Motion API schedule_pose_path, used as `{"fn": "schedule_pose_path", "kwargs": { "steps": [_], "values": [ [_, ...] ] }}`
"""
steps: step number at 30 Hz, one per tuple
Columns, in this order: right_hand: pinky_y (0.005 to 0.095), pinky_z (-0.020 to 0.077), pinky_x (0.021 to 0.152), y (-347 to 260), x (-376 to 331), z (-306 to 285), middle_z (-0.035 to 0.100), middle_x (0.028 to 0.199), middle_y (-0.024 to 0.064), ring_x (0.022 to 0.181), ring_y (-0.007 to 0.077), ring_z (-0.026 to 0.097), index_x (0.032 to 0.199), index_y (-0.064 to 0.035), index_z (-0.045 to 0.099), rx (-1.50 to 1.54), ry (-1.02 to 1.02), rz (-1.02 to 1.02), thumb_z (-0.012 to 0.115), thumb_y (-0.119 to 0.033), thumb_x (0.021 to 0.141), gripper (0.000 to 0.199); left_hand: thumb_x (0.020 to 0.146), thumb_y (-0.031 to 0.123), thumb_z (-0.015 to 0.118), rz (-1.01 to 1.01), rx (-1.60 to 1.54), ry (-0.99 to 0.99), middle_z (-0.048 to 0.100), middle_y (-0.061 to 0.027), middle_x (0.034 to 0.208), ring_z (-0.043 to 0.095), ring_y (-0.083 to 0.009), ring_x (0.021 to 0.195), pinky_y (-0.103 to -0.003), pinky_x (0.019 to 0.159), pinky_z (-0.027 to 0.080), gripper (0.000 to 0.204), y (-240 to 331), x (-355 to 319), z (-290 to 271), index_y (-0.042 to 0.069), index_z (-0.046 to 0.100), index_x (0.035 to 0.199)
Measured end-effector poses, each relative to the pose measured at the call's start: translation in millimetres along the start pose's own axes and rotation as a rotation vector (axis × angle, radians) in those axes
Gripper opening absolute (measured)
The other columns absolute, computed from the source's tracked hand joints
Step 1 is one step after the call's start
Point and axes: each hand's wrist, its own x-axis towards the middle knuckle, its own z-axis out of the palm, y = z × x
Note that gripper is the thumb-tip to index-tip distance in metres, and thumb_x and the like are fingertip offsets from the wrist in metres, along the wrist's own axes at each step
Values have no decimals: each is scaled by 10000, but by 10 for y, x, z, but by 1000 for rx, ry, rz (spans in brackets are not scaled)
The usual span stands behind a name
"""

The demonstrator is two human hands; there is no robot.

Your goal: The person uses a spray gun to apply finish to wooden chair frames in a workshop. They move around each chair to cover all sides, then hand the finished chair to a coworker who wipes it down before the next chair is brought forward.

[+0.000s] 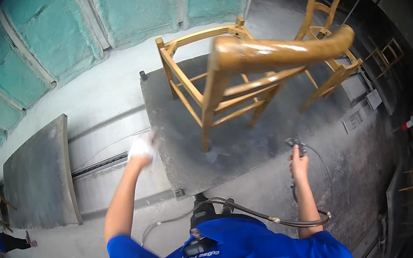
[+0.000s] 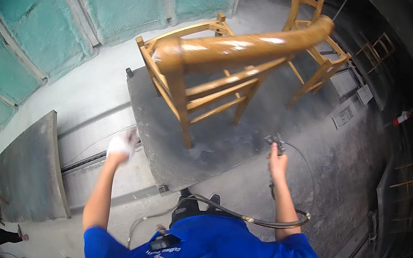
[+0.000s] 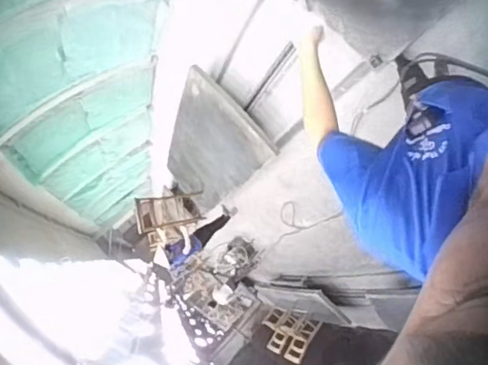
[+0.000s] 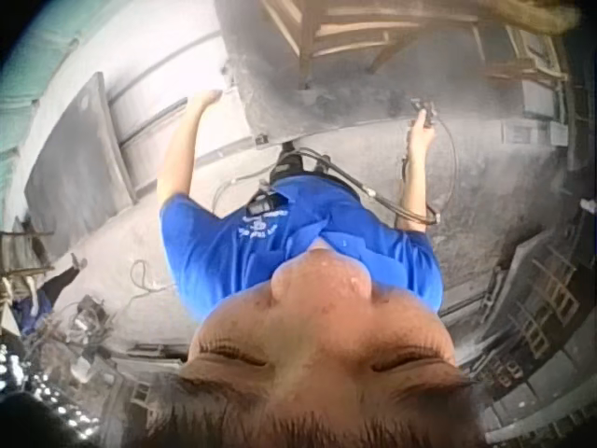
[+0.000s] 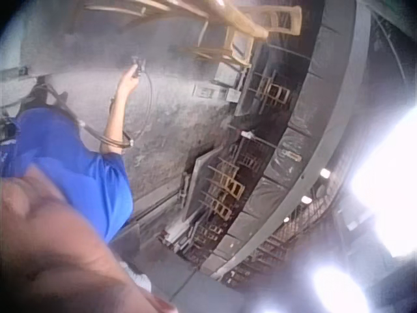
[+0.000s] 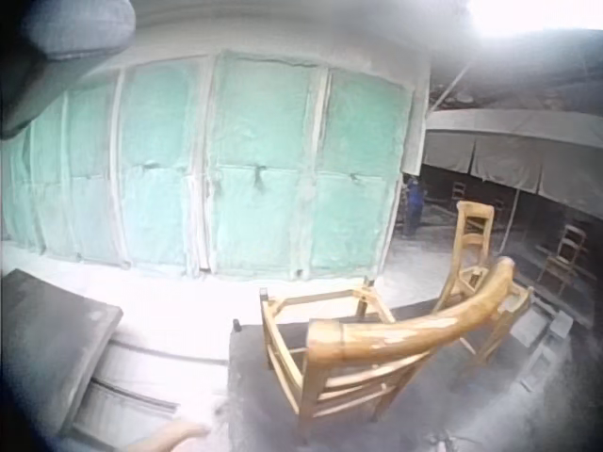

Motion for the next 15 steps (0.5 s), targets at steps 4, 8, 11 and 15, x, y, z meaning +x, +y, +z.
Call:
{"fn": "schedule_pose_path", "kwargs": {
  "steps": [4, 8, 11, 15],
  "values": [
    [267, 326, 348, -324, -273, -149, 557, 628, 12, 383, 86, 439, 798, -101, 550, 33, 103, -9, 535, -542, 1005, 487, 968, 256, 486, 295, -184, 335, 633, -213, 1300, 604, -388, 1195, -442, 1024, 473, 439, 10, 1847, -469, 98, 574, 1368],
    [273, 323, 341, -617, -579, -160, 561, 638, 16, 380, 91, 443, 843, -98, 555, 52, 219, -22, 523, -517, 1019, 456, 960, 213, 469, 271, -110, 184, 640, -189, 1305, 618, -370, 1192, -441, 1018, 483, 457, 234, 3164, -824, 153, 541, 1407],
    [279, 323, 349, -747, -712, -97, 561, 613, 19, 378, 93, 438, 840, -82, 576, 12, 264, -15, 545, -483, 1020, 440, 949, 222, 503, 200, 64, 36, 634, -192, 1317, 616, -368, 1203, -452, 1016, 488, 487, 367, 3558, -1040, 182, 515, 1434],
    [281, 343, 359, -808, -717, -17, 565, 617, 19, 396, 98, 457, 843, -71, 583, 12, 300, 77, 557, -489, 1012, 452, 887, 390, 675, 245, 231, -71, 643, -192, 1311, 620, -372, 1203, -464, 1016, 490, 682, 411, 3468, -1279, 208, 433, 1499]
  ]
}}
